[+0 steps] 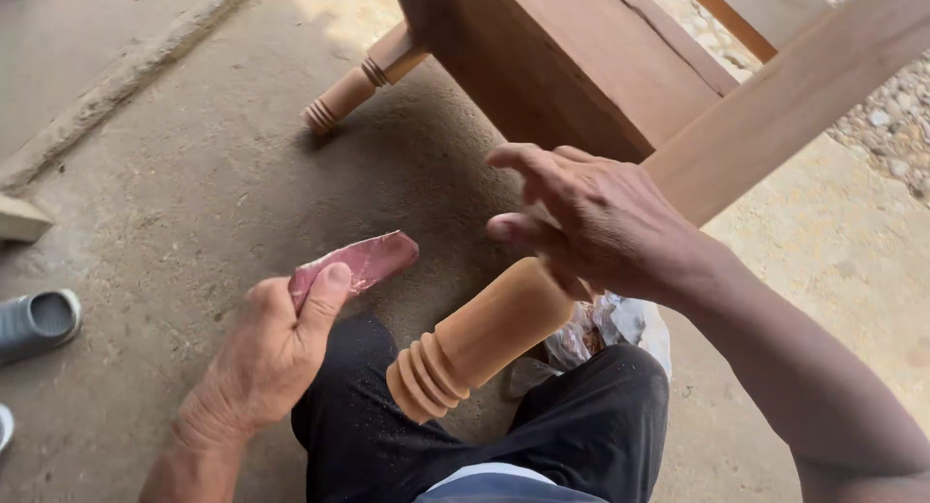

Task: The person sits on the ground and sands the legs and frame of a wooden chair using a piece of sandpaper. They work on the turned details of the legs and the flat surfaces of the chair's frame.

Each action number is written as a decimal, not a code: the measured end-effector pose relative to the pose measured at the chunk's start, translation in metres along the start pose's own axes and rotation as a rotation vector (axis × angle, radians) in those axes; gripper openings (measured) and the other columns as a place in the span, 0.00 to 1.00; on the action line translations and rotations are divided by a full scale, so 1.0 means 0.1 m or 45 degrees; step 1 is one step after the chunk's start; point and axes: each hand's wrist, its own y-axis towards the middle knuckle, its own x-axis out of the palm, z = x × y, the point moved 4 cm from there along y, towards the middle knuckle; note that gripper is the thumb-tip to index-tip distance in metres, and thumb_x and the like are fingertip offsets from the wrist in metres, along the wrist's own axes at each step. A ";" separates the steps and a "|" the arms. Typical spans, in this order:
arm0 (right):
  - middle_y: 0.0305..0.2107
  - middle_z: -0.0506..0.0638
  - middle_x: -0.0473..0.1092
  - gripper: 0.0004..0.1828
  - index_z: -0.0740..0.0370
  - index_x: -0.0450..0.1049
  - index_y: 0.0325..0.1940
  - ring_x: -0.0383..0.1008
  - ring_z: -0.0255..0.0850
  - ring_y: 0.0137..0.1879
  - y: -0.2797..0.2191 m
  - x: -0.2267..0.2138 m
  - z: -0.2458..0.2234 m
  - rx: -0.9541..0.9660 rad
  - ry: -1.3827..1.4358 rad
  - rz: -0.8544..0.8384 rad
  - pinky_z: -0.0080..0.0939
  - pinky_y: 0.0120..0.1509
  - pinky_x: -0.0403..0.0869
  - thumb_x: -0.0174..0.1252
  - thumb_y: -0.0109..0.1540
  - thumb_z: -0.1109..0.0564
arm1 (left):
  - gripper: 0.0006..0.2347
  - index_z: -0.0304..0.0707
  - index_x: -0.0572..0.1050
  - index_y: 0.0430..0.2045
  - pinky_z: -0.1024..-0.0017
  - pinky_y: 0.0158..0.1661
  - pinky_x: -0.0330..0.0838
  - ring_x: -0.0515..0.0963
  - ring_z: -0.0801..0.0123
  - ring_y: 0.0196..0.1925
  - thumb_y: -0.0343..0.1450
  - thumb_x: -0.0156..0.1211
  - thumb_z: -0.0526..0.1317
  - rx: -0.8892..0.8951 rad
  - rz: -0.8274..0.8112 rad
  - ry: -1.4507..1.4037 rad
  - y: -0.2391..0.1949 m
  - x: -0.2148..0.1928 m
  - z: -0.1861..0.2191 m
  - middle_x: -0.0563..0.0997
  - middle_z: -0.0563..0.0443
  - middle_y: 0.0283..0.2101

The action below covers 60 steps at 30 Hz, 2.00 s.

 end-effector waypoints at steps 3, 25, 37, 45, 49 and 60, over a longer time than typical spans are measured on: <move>0.30 0.51 0.77 0.31 0.59 0.74 0.52 0.75 0.46 0.40 -0.16 -0.06 0.23 0.047 -0.485 -0.085 0.49 0.44 0.71 0.52 0.65 0.30 | 0.21 0.36 0.77 0.58 0.55 0.57 0.71 0.82 0.53 0.59 0.79 0.42 0.49 -0.006 0.366 0.578 -0.52 0.54 0.07 0.84 0.41 0.55; 0.28 0.49 0.77 0.25 0.56 0.79 0.30 0.75 0.44 0.41 -0.39 -0.05 0.23 0.033 -0.701 0.264 0.48 0.52 0.68 0.58 0.67 0.35 | 0.18 0.24 0.71 0.58 0.42 0.68 0.58 0.70 0.41 0.68 0.80 0.44 0.40 0.160 0.792 1.148 -0.35 1.39 0.12 0.72 0.29 0.65; 0.26 0.51 0.76 0.27 0.56 0.79 0.30 0.75 0.46 0.40 -0.37 -0.05 0.26 0.044 -0.780 0.204 0.49 0.52 0.68 0.55 0.67 0.33 | 0.20 0.23 0.72 0.59 0.42 0.63 0.60 0.72 0.42 0.64 0.77 0.44 0.39 0.343 1.029 1.076 -0.65 1.51 0.27 0.74 0.27 0.61; 0.27 0.53 0.76 0.23 0.55 0.80 0.32 0.76 0.47 0.39 -0.41 -0.02 0.28 0.117 -0.608 0.261 0.49 0.52 0.68 0.58 0.64 0.35 | 0.16 0.29 0.72 0.58 0.48 0.69 0.62 0.74 0.50 0.67 0.80 0.43 0.40 0.144 0.804 0.959 -0.25 1.43 0.07 0.74 0.35 0.64; 0.25 0.52 0.77 0.25 0.56 0.80 0.30 0.75 0.47 0.41 -0.40 -0.02 0.26 0.129 -0.640 0.255 0.49 0.54 0.69 0.57 0.66 0.34 | 0.20 0.31 0.69 0.64 0.45 0.67 0.60 0.71 0.48 0.69 0.77 0.46 0.40 0.601 0.973 1.008 -0.71 1.54 0.06 0.70 0.36 0.68; 0.26 0.52 0.76 0.23 0.53 0.81 0.36 0.76 0.44 0.36 -0.34 0.03 0.28 0.245 -0.681 0.242 0.50 0.56 0.70 0.56 0.65 0.35 | 0.20 0.33 0.71 0.59 0.45 0.67 0.63 0.80 0.49 0.58 0.80 0.40 0.47 0.320 0.729 0.904 -0.44 1.18 0.04 0.79 0.36 0.57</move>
